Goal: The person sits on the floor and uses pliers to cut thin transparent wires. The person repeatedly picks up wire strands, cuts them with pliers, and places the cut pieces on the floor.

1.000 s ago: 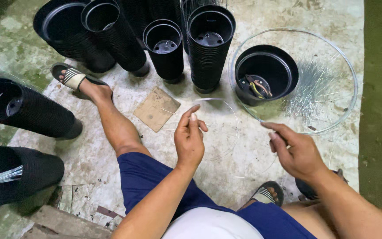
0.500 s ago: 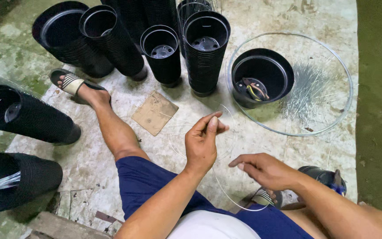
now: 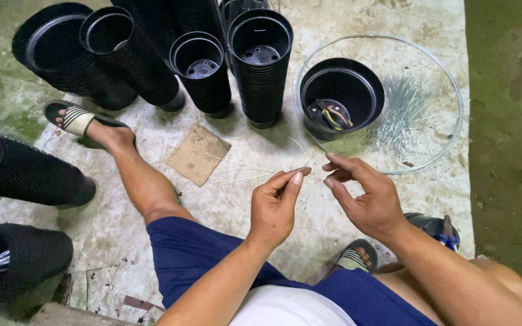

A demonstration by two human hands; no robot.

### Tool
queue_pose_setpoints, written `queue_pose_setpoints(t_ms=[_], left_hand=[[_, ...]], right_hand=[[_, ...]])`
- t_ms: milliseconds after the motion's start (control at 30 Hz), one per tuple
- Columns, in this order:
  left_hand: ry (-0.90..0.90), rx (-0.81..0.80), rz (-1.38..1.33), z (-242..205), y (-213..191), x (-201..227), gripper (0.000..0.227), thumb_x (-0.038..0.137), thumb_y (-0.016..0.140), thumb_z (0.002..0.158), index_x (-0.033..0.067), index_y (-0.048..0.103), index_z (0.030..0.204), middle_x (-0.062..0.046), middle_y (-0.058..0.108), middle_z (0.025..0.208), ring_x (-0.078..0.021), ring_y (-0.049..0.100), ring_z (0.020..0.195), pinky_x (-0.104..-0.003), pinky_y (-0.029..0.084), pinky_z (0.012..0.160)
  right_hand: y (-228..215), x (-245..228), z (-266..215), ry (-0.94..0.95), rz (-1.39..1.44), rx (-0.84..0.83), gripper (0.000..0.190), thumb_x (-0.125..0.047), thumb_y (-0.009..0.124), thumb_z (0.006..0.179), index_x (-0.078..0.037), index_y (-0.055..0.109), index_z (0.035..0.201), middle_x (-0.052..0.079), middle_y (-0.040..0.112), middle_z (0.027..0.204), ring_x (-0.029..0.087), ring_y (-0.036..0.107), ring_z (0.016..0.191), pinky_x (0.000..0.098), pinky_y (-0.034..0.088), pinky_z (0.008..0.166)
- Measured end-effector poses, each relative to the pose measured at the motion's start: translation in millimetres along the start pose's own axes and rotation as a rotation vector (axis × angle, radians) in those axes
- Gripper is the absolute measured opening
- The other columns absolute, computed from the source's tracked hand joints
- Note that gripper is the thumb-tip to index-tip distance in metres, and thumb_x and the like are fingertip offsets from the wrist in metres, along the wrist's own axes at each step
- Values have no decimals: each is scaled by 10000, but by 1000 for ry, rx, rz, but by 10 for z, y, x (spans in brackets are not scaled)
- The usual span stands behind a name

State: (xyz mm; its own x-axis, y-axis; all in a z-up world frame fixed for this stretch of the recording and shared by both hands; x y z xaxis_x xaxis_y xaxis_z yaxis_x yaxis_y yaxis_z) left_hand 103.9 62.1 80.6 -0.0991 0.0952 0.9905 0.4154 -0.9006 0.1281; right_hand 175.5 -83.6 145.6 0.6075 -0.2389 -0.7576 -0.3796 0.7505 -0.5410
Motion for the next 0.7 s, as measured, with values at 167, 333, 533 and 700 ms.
queue_pose_setpoints(t_ms=[167,333,533,700], left_hand=[[-35,-46,-27,-37,104,-59,293,220,613,1046,-4,772,1148,33,554,800,-48,458,741,-227,402,679],[-69,-65,-41,-56,124,-137,289,229,617,1041,3,770,1138,35,566,808,-50,475,756,-229,418,699],[-49,-64,-63,-50,146,-177,290,222,616,1039,-13,759,1131,-23,716,943,-65,612,894,-237,493,820],[18,-60,-78,-37,132,-122,284,220,601,1052,-22,737,1113,-19,747,1016,-62,652,963,-237,517,887]], right_hand=[[-115,-216,37,-97,-18,37,449,-35,748,903,-16,623,1335,124,732,1123,180,738,913,283,581,812],[-77,-216,27,-79,-13,8,401,-36,754,895,-19,663,1284,132,735,1113,190,740,921,288,600,785],[-24,-284,4,-168,-17,-1,367,-39,759,893,-25,680,1251,132,735,1104,210,743,950,302,587,807],[8,-225,0,-118,7,-18,373,-36,763,890,-22,680,1253,124,748,1065,208,747,908,300,586,790]])
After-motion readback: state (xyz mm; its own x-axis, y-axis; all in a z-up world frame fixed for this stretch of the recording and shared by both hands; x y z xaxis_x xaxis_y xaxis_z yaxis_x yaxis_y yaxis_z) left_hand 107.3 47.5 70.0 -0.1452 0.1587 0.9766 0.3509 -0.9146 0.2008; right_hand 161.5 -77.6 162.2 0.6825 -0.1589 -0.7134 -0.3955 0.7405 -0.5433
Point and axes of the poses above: each hand's wrist, its own z-axis towards the middle knuckle, its own y-axis out of the palm, x = y × z, the point moved 10 cm from there along z, towards the middle knuckle
